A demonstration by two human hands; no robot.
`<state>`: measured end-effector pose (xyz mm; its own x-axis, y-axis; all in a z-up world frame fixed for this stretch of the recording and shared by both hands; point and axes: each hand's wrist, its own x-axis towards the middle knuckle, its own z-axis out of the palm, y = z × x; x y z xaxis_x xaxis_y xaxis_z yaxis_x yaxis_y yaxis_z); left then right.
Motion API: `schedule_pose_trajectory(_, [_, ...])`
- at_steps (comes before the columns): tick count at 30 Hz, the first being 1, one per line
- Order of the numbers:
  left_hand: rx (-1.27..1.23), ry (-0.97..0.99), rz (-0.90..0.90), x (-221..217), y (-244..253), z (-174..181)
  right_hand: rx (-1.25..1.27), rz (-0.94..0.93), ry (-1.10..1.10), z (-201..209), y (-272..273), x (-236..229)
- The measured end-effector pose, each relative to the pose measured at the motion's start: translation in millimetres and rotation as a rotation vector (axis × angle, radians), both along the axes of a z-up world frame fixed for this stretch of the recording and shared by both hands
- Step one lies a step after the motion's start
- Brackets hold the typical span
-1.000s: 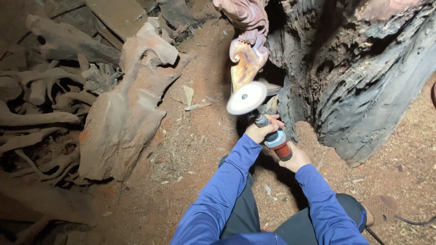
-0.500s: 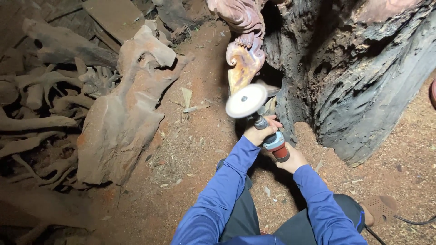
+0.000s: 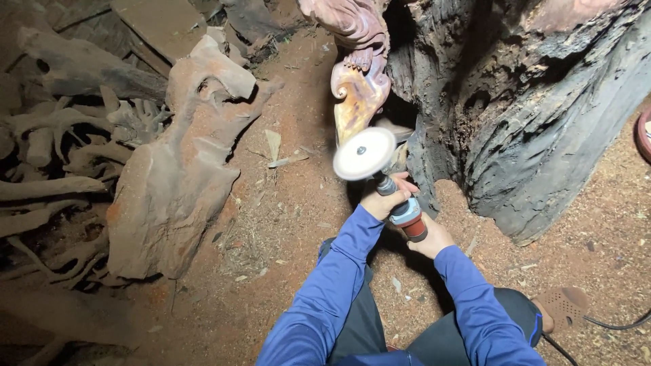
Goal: Using a handheld power sander to smooth and refine the surface of a large, intricate wood sculpture.
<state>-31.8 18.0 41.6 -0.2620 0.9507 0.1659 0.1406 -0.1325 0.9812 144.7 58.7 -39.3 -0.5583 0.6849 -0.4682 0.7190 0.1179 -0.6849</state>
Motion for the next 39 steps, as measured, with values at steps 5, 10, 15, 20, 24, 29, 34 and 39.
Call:
schedule_pose_trajectory(5, [-0.046, 0.018, -0.011, 0.0, 2.2, -16.0, 0.017, 0.007, -0.001, -6.2, -2.3, 0.9])
schedule_pose_trajectory(10, [-0.013, -0.021, 0.002, 2.9, -0.3, -6.3, 0.022, 0.031, -0.015, -2.2, -2.8, 1.3])
schedule_pose_trajectory(15, [-0.006, 0.037, 0.008, 1.0, 1.8, -11.9, -0.002, 0.018, 0.013, 13.2, -3.4, 3.9])
schedule_pose_trajectory(20, [0.035, -0.052, 0.026, 0.7, -4.6, -21.5, 0.039, 0.059, -0.036, -14.9, 2.4, 5.3])
schedule_pose_trajectory(24, [0.062, -0.116, 0.081, -0.2, -21.1, -17.7, 0.096, 0.139, -0.110, -36.3, 7.1, 11.6])
schedule_pose_trajectory(29, [0.199, -0.310, 0.234, 4.5, -54.0, 5.6, 0.236, 0.240, -0.147, -3.9, -14.9, 30.6])
schedule_pose_trajectory(34, [0.285, -0.413, 0.299, 4.3, -66.3, 18.4, 0.208, 0.177, 0.148, 25.6, -61.0, 57.9])
schedule_pose_trajectory(39, [0.281, -0.111, 0.325, 18.6, -45.3, 47.0, 0.242, 0.046, 0.566, -37.5, -96.0, 66.7])
